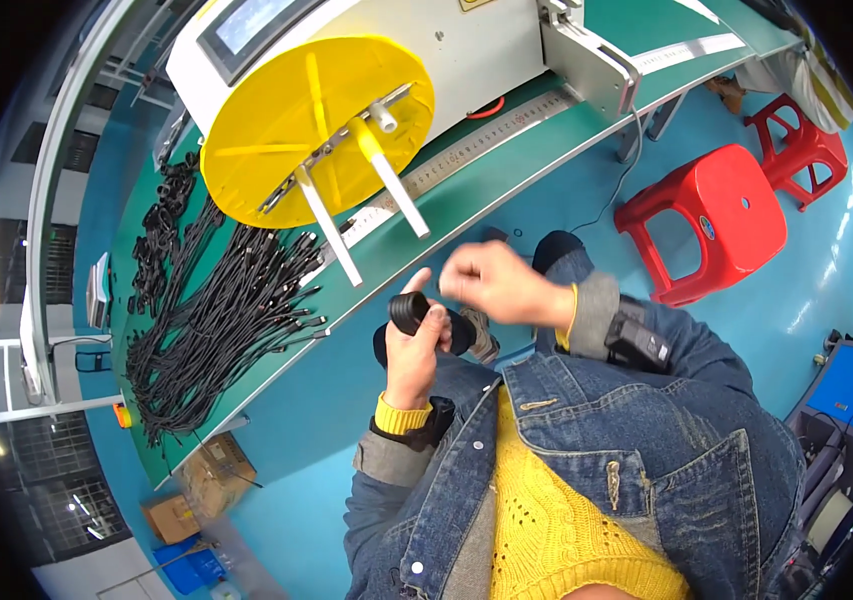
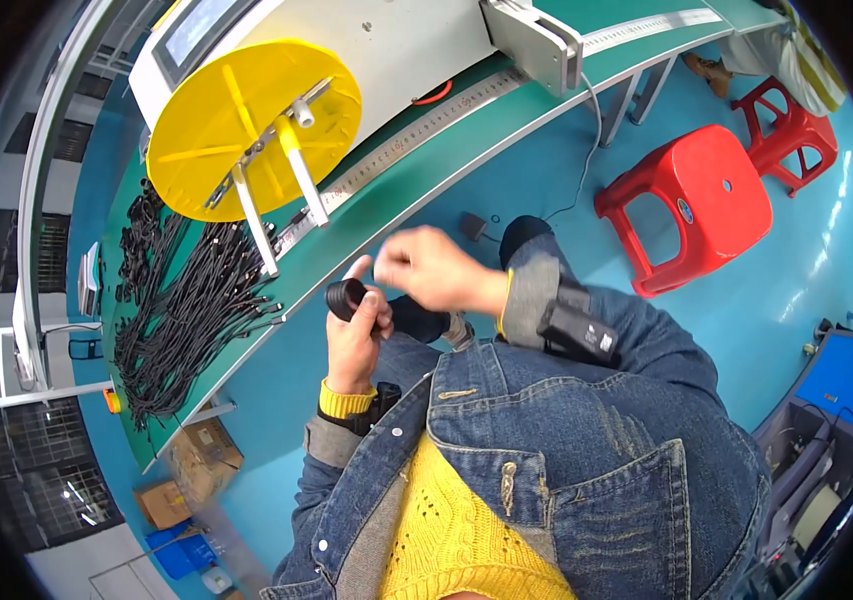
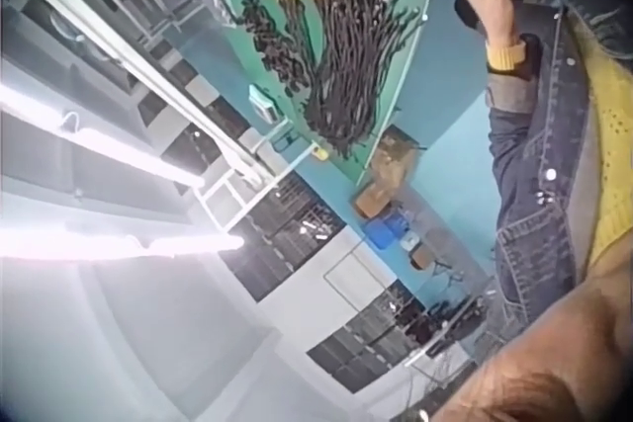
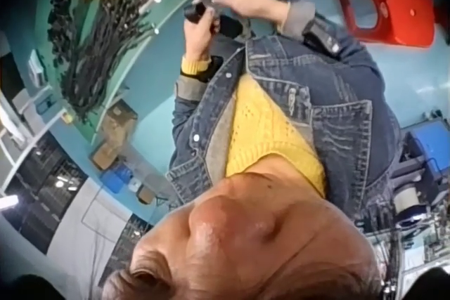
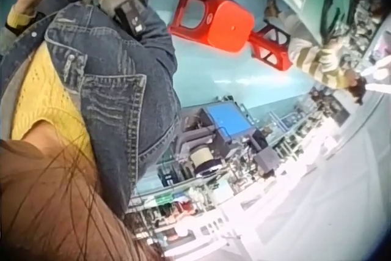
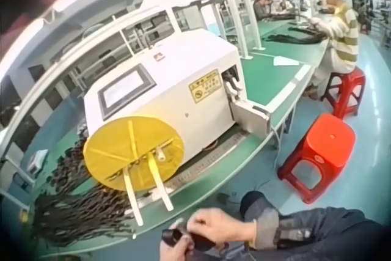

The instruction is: The person winds a cable around the pegs of a machine, removes the coiled cable, and secures it with a rubber band. They repeat this process for several more cables picked up from the table.

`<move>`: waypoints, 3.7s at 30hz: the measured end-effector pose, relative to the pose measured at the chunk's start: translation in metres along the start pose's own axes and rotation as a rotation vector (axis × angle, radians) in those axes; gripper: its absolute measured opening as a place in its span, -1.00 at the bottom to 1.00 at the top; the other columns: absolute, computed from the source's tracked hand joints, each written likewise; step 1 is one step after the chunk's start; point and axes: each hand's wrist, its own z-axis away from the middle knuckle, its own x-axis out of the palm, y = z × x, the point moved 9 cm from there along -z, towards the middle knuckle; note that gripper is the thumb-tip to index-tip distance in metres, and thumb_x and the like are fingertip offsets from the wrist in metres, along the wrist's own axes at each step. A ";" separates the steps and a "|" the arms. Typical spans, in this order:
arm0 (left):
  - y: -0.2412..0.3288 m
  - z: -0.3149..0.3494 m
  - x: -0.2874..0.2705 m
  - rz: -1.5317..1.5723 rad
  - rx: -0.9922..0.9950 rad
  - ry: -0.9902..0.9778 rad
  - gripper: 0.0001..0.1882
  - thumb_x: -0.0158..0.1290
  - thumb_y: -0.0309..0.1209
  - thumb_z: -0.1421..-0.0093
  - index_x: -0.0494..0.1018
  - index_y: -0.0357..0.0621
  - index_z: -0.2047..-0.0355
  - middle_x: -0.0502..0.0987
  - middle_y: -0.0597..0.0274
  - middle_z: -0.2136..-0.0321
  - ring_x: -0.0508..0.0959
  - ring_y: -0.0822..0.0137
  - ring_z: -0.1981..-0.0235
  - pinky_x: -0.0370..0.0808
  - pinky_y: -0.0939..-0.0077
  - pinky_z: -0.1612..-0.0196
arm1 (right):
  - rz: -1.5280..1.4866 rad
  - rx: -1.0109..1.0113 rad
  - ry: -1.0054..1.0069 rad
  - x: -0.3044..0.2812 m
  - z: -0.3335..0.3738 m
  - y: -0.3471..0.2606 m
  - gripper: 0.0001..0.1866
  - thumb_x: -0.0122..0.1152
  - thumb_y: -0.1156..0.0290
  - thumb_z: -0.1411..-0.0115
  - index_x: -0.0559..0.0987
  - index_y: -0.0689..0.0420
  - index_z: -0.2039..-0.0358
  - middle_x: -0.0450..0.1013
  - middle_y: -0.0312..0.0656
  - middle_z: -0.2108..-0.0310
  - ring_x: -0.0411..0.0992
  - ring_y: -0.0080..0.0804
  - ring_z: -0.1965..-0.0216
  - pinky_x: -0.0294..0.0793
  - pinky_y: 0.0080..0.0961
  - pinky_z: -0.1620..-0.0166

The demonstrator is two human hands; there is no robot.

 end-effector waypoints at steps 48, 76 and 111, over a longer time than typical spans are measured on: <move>-0.003 0.027 -0.008 -0.468 0.229 -0.117 -0.70 0.14 -0.57 0.13 0.43 -0.25 0.31 0.51 0.23 0.41 0.49 0.32 0.41 0.41 0.49 0.39 | 0.723 -0.116 -0.282 0.084 0.003 -0.045 -0.64 0.07 0.15 -0.07 0.33 0.24 0.52 0.35 0.08 0.71 0.37 0.09 0.61 0.33 -0.13 0.56; 0.303 -0.273 -0.365 -1.135 0.340 0.389 -0.30 0.13 -0.21 -0.03 0.17 -0.21 -0.14 0.39 -0.08 0.04 0.43 0.17 0.08 0.37 0.36 0.03 | 1.045 -0.503 -0.018 0.057 -0.077 -0.033 -0.74 0.28 0.33 0.22 0.35 0.10 0.70 0.23 -0.16 0.68 0.28 -0.17 0.62 0.26 -0.30 0.56; -0.040 -0.154 -0.026 -1.608 0.385 -0.610 -0.54 -0.02 -0.22 -0.13 0.27 -0.13 -0.01 0.42 -0.03 0.20 0.40 0.01 0.25 0.34 0.19 0.19 | 0.142 0.532 0.853 -0.281 0.194 0.148 -0.63 -0.14 0.14 -0.20 0.53 0.17 0.30 0.48 -0.23 0.37 0.43 -0.47 0.31 0.42 -0.50 0.23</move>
